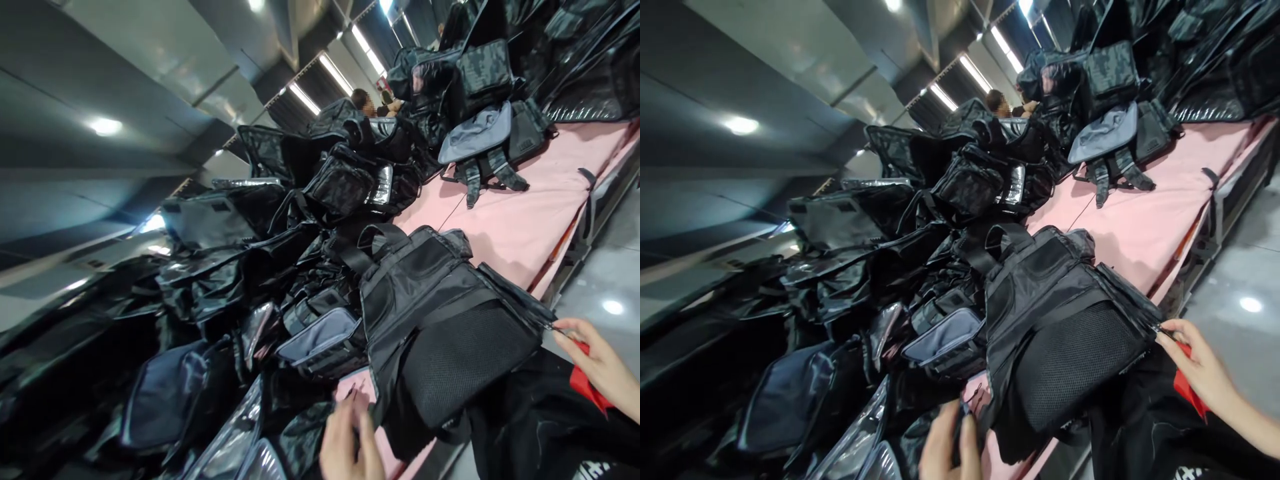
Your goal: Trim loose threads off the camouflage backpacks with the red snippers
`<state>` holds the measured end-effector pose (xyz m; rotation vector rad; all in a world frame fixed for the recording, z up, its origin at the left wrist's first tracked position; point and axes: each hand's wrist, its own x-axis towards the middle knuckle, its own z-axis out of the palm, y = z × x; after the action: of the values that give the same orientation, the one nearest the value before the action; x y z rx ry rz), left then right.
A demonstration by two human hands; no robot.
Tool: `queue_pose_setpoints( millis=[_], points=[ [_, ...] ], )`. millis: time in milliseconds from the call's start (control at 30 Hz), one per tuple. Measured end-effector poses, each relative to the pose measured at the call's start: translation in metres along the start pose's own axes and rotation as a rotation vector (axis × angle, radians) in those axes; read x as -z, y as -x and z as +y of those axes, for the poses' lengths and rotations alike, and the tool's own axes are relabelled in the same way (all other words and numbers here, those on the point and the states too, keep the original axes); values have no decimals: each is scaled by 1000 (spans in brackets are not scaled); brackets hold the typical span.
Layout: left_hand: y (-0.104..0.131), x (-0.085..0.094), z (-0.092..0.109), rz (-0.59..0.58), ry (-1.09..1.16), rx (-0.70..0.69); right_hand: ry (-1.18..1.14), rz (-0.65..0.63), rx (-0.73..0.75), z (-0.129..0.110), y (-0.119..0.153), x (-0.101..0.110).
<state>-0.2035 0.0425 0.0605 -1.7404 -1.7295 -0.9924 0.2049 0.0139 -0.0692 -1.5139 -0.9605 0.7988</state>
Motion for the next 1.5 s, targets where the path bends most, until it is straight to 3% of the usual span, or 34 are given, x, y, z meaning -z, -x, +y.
queue_pose_setpoints(
  millis=[67, 167, 233, 400, 533, 1100, 1500],
  points=[
    [23, -25, 15, -215, 14, -57, 71, -6, -59, 7, 3, -4],
    [55, -51, 28, -311, -90, 35, 142, -56, -78, 6, 2, -9],
    [70, -58, 24, -333, -107, 46, 157, -53, -64, 2, 0, -13],
    [83, -63, -2, -317, -64, -15, 183, -41, -114, 1, -5, -20],
    [87, -68, -10, -305, -57, -15, 178, -31, -144, 9, -5, -22],
    [83, -64, -7, -296, -107, -64, 156, -45, -164, 11, -4, -21],
    [81, -63, -6, -323, -78, -20, 178, -58, -190, 7, -10, -23]
  ],
)
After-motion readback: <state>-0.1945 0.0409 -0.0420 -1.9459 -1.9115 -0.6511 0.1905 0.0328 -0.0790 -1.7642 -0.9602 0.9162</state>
